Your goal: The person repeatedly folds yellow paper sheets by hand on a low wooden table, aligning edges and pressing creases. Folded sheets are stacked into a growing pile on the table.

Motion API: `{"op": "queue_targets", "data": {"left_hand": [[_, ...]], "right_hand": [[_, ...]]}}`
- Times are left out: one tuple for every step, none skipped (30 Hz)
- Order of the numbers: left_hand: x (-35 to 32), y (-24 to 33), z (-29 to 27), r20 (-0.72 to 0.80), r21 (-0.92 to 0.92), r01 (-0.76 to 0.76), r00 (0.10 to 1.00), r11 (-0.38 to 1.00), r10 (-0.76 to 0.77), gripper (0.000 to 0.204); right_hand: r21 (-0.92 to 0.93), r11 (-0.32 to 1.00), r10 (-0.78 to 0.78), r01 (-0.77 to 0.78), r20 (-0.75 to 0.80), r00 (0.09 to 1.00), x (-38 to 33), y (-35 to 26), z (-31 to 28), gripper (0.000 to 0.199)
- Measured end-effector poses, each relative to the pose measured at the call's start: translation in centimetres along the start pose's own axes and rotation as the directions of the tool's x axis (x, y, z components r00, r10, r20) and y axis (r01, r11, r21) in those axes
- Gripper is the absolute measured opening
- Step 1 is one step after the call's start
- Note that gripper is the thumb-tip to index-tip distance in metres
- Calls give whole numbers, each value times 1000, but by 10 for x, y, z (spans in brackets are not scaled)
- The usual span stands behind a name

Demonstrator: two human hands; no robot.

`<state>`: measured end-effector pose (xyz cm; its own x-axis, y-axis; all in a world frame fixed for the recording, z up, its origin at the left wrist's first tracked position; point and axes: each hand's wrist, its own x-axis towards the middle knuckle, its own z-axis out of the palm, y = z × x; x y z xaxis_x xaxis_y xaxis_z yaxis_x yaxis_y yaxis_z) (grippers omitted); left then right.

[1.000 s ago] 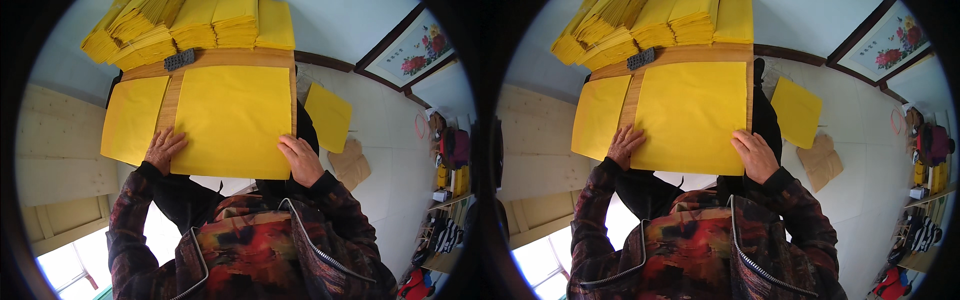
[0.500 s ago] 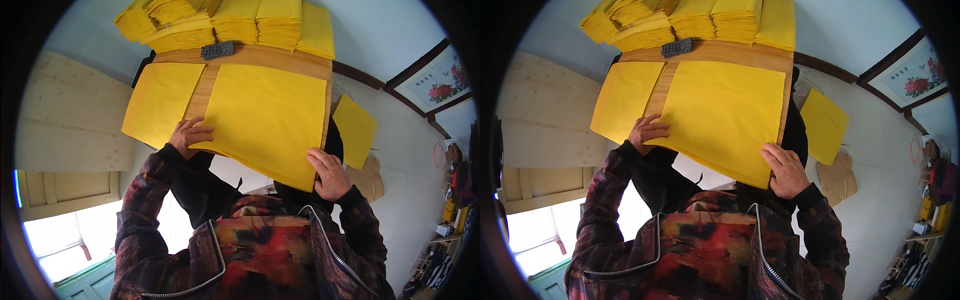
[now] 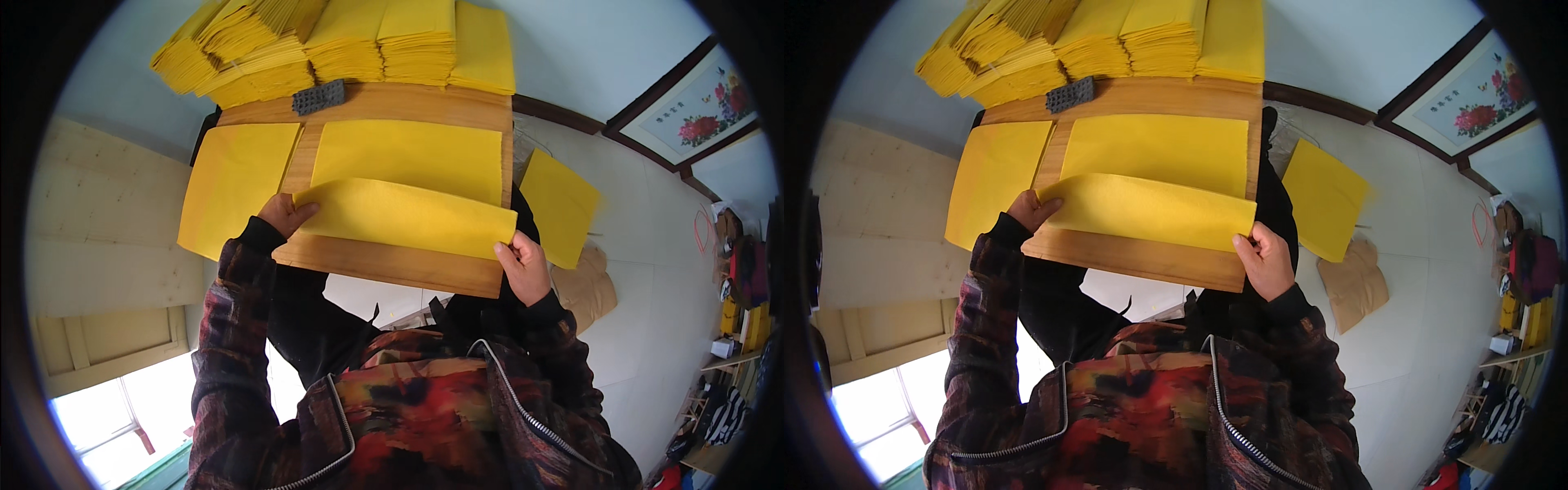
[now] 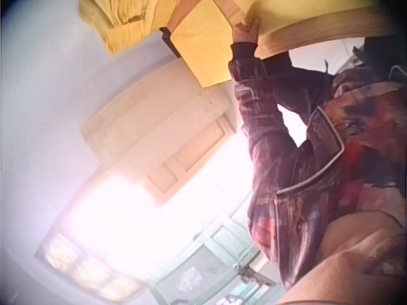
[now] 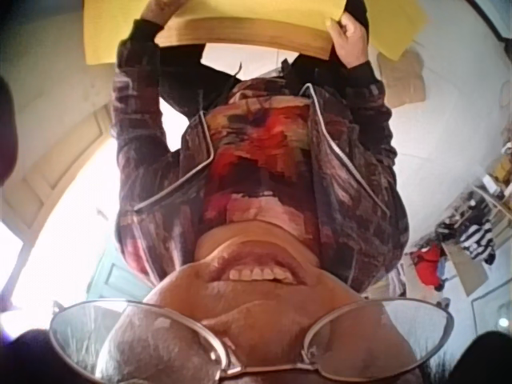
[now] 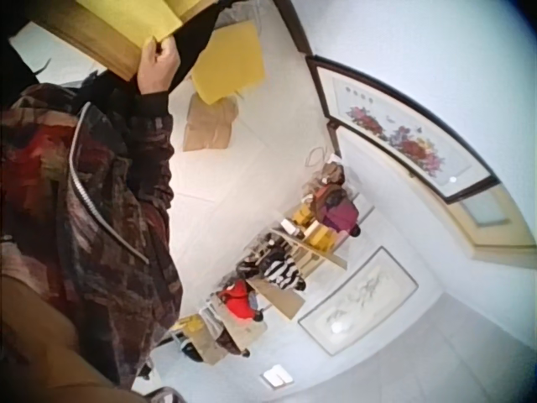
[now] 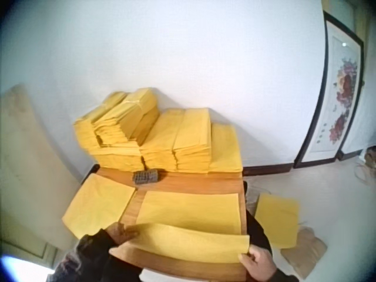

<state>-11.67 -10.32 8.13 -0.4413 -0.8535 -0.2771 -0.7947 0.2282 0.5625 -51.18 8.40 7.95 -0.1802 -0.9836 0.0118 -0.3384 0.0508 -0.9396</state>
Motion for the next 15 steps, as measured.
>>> {"op": "queue_targets", "data": {"left_hand": [[6, 2, -2, 51, 105, 106, 992, 989, -112, 34], [12, 4, -3, 74, 246, 194, 973, 950, -218, 37], [14, 5, -3, 55, 174, 176, 981, 969, -188, 41], [15, 6, -2, 22, 133, 144, 989, 981, -148, 44], [15, 5, 0, 0, 89, 128, 992, 988, -129, 48], [16, 4, 3, -14, 37, 100, 995, 994, -99, 46], [15, 2, 5, -17, -18, 90, 996, 996, -90, 45], [15, 0, 7, -17, -85, 98, 995, 992, -99, 44], [15, -2, 10, -31, -105, 101, 994, 989, -104, 43], [14, -4, 12, -43, -136, 119, 991, 984, -126, 41], [15, -5, 13, -30, -188, 167, 984, 968, -176, 41], [16, -6, 14, -59, -147, 145, 986, 978, -155, 39], [16, -6, 14, -61, -128, 156, 985, 979, -164, 38], [16, -6, 15, -50, -125, 192, 979, 973, -200, 37], [16, -5, 15, -86, -92, 136, 986, 986, -144, 36]], "right_hand": [[24, 999, 37, -36, -16, 999, 4, 1, 2, 15], [20, 999, 27, -26, -78, 997, 8, 2, 6, 21], [-12, 999, 42, -43, -90, 995, 11, 3, 7, 22], [-43, 997, 56, -61, -105, 993, 12, 4, 8, 23], [-72, 995, 58, -67, -118, 991, 13, 5, 8, 24], [-128, 984, 103, -121, -141, 985, 17, 7, 9, 21], [-111, 988, 91, -108, -153, 984, 20, 8, 9, 20], [-103, 987, 102, -121, -173, 980, 23, 9, 11, 19], [-90, 985, 125, -144, -184, 975, 25, 9, 12, 19], [-96, 980, 154, -174, -182, 971, 27, 8, 11, 17], [-151, 974, 138, -169, -197, 971, 28, 8, 12, 18], [-197, 966, 126, -167, -205, 971, 28, 7, 12, 20], [-244, 952, 136, -187, -212, 968, 29, 5, 11, 23], [-275, 948, 101, -159, -214, 972, 28, 4, 12, 25], [-307, 940, 87, -152, -216, 973, 28, 3, 12, 29]]}}
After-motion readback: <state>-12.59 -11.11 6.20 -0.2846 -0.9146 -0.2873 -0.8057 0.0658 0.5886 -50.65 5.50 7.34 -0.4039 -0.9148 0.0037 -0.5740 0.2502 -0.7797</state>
